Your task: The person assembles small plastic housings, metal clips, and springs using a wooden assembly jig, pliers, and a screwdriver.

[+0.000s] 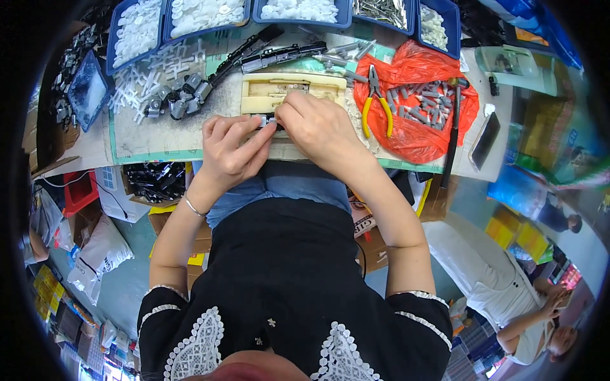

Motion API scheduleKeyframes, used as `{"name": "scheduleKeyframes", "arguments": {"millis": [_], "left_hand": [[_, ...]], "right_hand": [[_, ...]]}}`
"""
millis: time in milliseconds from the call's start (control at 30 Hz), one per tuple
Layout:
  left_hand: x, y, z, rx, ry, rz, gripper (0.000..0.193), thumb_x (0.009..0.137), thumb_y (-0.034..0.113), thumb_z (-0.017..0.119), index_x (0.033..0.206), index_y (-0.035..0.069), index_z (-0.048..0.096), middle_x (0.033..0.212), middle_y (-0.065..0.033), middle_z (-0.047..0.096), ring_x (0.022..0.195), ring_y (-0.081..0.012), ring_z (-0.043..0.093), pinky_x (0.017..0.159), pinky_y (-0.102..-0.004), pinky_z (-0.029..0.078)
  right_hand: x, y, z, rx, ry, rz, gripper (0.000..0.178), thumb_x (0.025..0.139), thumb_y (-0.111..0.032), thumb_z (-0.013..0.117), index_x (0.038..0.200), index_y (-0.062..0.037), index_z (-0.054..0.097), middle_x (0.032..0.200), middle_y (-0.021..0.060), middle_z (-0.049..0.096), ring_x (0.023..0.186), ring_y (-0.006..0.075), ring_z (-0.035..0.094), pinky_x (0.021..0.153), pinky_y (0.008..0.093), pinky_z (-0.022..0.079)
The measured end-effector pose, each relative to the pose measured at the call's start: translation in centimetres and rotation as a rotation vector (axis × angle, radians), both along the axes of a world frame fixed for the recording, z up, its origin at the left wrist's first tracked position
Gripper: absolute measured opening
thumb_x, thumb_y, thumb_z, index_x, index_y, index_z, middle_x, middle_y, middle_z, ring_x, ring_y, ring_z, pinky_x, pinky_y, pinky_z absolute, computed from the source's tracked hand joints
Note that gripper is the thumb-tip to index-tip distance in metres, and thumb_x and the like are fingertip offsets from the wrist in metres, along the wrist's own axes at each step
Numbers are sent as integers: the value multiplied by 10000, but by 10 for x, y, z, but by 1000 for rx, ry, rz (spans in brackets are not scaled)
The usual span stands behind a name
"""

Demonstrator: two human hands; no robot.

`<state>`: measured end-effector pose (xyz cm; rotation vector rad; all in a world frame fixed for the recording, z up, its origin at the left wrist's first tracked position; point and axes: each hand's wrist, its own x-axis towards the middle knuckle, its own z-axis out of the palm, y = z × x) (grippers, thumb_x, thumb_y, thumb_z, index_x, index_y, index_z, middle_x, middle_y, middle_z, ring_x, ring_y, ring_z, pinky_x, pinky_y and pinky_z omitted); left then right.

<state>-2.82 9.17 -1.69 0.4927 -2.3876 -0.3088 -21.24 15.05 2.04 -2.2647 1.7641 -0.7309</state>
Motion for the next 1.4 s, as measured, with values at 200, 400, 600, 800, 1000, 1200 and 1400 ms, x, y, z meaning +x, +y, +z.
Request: {"name": "scheduleKeyframes", "arguments": {"millis": [200, 400, 600, 800, 1000, 1200, 1400], "left_hand": [[-11, -3, 10, 47, 15, 20, 176, 666, 176, 697, 834, 138, 663, 819, 0, 524, 749, -176, 517, 689, -335, 374], [-16, -2, 26, 124, -81, 13, 143, 690, 201, 715, 772, 116, 634, 809, -26, 536, 774, -191, 526, 684, -336, 348], [-13, -19, 47, 71, -61, -20, 139, 710, 216, 711, 764, 123, 622, 767, -11, 504, 718, -196, 488, 666, -342, 333], [-19, -114, 72, -32, -13, 318, 92, 736, 188, 679, 771, 106, 657, 766, -22, 550, 752, -200, 523, 677, -355, 363], [-51, -165, 59, -181, -260, 267, 95, 736, 173, 680, 790, 97, 698, 803, -36, 581, 824, -207, 551, 738, -347, 393], [-58, -173, 55, -163, -309, 255, 83, 706, 159, 668, 664, 87, 668, 764, -40, 589, 801, -217, 561, 714, -353, 394], [-58, -168, 52, -77, -210, 253, 84, 697, 125, 627, 647, 70, 665, 729, -61, 606, 766, -231, 581, 710, -355, 407]], "right_hand": [[0, 3, 13, 152, -290, -241, 190, 725, -89, 706, 846, -43, 567, 788, 84, 545, 711, 242, 589, 587, 331, 466], [-74, -45, 53, -59, -200, -491, 116, 793, -130, 665, 833, -21, 652, 819, 84, 631, 758, 206, 591, 699, 315, 462], [-131, -101, 16, -59, 600, -489, 126, 759, -174, 630, 811, -67, 673, 827, 125, 648, 846, 300, 582, 794, 424, 396], [-132, -103, 16, -110, 581, -482, 66, 747, -112, 601, 737, -74, 654, 729, 101, 657, 789, 270, 602, 759, 411, 390], [-127, -106, 14, -192, 452, -474, 82, 756, -136, 595, 722, -73, 636, 759, 95, 644, 773, 270, 611, 711, 404, 418], [-134, -105, 12, -193, 257, -519, 81, 744, -113, 601, 725, -36, 616, 794, 143, 626, 757, 324, 618, 695, 422, 484], [-132, -107, 10, -128, 92, -540, 84, 715, -117, 616, 737, -37, 628, 754, 150, 646, 736, 328, 631, 661, 419, 503]]}}
